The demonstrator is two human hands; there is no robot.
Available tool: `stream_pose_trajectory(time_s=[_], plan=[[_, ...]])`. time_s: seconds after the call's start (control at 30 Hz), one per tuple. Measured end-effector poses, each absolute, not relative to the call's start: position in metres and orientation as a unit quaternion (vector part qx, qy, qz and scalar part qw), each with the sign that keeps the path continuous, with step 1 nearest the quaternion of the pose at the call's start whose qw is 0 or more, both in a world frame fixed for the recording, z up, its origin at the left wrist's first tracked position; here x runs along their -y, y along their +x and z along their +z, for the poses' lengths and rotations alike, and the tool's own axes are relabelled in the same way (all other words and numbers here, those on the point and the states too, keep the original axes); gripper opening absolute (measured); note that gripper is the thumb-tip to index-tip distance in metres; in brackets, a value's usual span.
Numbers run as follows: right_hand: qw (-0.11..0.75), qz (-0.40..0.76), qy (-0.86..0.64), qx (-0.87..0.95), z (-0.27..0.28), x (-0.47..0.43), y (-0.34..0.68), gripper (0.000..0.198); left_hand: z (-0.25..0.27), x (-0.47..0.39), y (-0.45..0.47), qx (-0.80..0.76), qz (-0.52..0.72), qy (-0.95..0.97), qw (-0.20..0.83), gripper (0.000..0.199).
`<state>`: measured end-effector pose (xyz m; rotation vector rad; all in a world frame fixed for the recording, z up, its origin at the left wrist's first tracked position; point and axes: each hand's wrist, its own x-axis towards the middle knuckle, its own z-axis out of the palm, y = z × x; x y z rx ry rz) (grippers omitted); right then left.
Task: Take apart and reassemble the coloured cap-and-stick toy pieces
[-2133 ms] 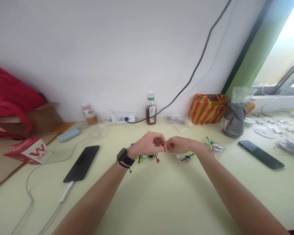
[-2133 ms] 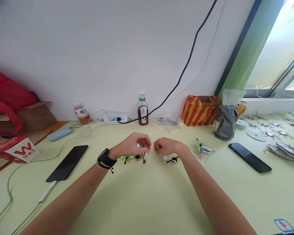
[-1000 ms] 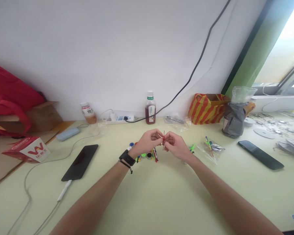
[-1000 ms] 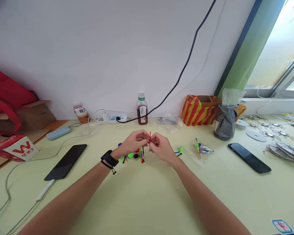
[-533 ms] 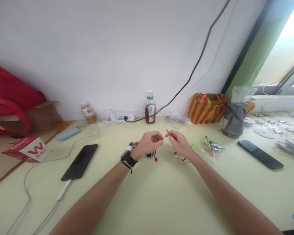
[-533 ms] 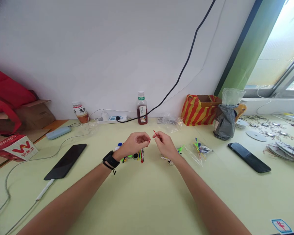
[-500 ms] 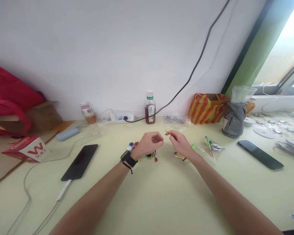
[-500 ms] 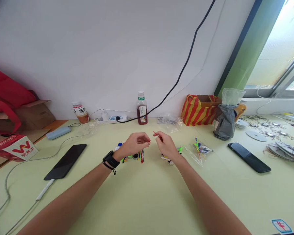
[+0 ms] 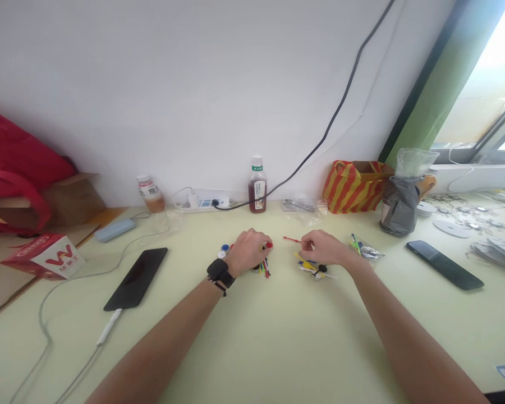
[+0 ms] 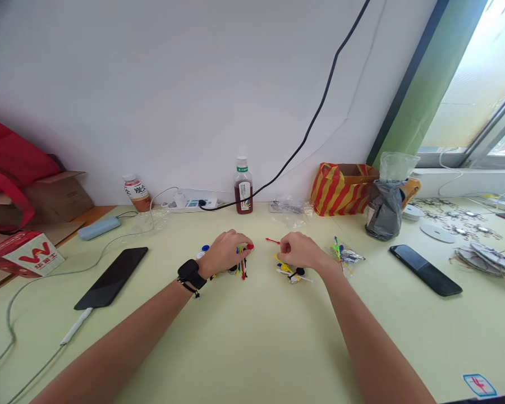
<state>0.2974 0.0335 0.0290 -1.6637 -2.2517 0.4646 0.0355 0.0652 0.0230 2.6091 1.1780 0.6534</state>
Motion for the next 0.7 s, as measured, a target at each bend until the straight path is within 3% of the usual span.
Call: stream_pose_trajectory(time_s=[0.1, 0.23, 0.47, 0.6, 0.7], plan=[[0.106, 0.171, -0.589, 0.783, 0.033, -0.029, 0.299, 0.014, 0.022, -0.067, 0.033, -0.394, 0.223, 0.887, 0.094, 0.019], [0.116, 0.182, -0.588, 0.779, 0.034, -0.03, 0.296, 0.012, 0.026, -0.066, 0.033, -0.395, 0.237, 0.882, 0.096, 0.024], [0.303, 0.319, -0.539, 0.718, 0.04, -0.033, 0.288, 0.014, 0.028, -0.062, 0.037, -0.387, 0.211, 0.893, 0.092, 0.02], [0.363, 0.401, -0.512, 0.667, 0.037, -0.032, 0.279, 0.018, 0.026, -0.063, 0.035, -0.374, 0.208, 0.895, 0.121, 0.015], [0.388, 0.439, -0.498, 0.64, 0.031, -0.033, 0.269, 0.025, 0.033, -0.059, 0.038, -0.371, 0.239, 0.888, 0.128, 0.026]])
